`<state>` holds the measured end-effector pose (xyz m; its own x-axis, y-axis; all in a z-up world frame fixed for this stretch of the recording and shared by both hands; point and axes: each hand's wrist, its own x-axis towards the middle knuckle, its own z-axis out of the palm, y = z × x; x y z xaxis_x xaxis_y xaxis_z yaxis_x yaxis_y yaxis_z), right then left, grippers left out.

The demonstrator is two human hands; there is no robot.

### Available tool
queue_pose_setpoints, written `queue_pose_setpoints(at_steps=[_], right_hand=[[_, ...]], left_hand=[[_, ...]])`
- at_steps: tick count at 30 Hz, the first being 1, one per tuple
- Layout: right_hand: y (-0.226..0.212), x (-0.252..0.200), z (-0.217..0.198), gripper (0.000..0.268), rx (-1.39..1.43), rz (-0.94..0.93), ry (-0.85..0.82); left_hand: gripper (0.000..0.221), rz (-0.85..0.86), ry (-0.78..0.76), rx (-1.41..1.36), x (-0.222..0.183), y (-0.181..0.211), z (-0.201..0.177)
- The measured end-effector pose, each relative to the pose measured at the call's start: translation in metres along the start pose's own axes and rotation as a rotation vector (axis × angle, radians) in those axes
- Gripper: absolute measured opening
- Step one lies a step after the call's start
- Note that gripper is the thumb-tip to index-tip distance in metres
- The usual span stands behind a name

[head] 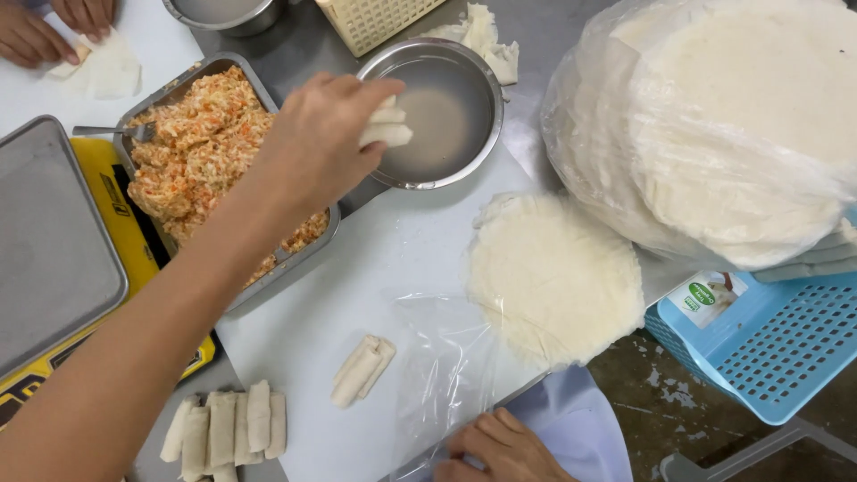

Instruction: The person places several spring rolls into a plastic bag, sometimes using a scale to check the weight, and handles a stack of wrappers on a table.

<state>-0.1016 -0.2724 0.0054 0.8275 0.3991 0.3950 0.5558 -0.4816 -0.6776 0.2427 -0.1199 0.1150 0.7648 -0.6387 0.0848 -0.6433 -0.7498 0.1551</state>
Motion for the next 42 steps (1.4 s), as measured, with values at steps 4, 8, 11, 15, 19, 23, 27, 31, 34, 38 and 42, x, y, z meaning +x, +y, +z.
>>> queue_pose_setpoints(at_steps=[4, 8, 11, 15, 19, 23, 27, 31, 34, 38, 42], right_hand=[[0.003, -0.016, 0.0, 0.01, 0.026, 0.088, -0.052], [-0.004, -0.005, -0.017, 0.018, -0.033, 0.032, 0.024], [-0.006, -0.001, -0.024, 0.023, 0.032, 0.082, -0.006], [-0.009, 0.008, -0.027, 0.019, 0.053, 0.079, 0.052], [-0.006, 0.028, -0.038, 0.008, 0.052, -0.046, 0.141], [-0.005, 0.053, -0.05, 0.012, 0.068, -0.004, 0.215], [-0.009, 0.079, -0.057, 0.009, 0.108, 0.142, 0.245], [-0.014, 0.095, -0.055, 0.005, 0.247, 0.262, 0.181], [-0.015, 0.094, -0.048, 0.005, 0.297, 0.326, 0.144], [-0.023, 0.094, -0.034, 0.008, 0.306, 0.322, 0.119], [-0.031, 0.098, -0.011, 0.004, 0.139, 0.15, 0.176]], left_hand=[[0.038, 0.55, 0.332, 0.738, -0.013, -0.012, 0.011], [0.023, 0.636, 0.429, 0.714, -0.006, -0.024, 0.027], [0.034, 0.664, 0.447, 0.74, -0.002, -0.029, 0.035], [0.047, 0.643, 0.317, 0.798, 0.001, -0.035, 0.039], [0.047, 0.369, 0.553, 0.193, -0.023, -0.018, 0.013], [0.048, -0.107, 0.567, -0.799, -0.098, 0.032, -0.015], [0.077, -0.579, 0.364, -1.491, -0.216, 0.077, -0.004], [0.058, -1.068, 0.09, -1.63, -0.264, 0.14, -0.002], [0.065, -0.429, 0.175, -1.874, -0.292, 0.126, 0.048], [0.057, -0.747, 0.239, -1.4, -0.291, 0.131, 0.065], [0.034, -0.241, 0.495, -0.477, -0.279, 0.142, 0.094]])
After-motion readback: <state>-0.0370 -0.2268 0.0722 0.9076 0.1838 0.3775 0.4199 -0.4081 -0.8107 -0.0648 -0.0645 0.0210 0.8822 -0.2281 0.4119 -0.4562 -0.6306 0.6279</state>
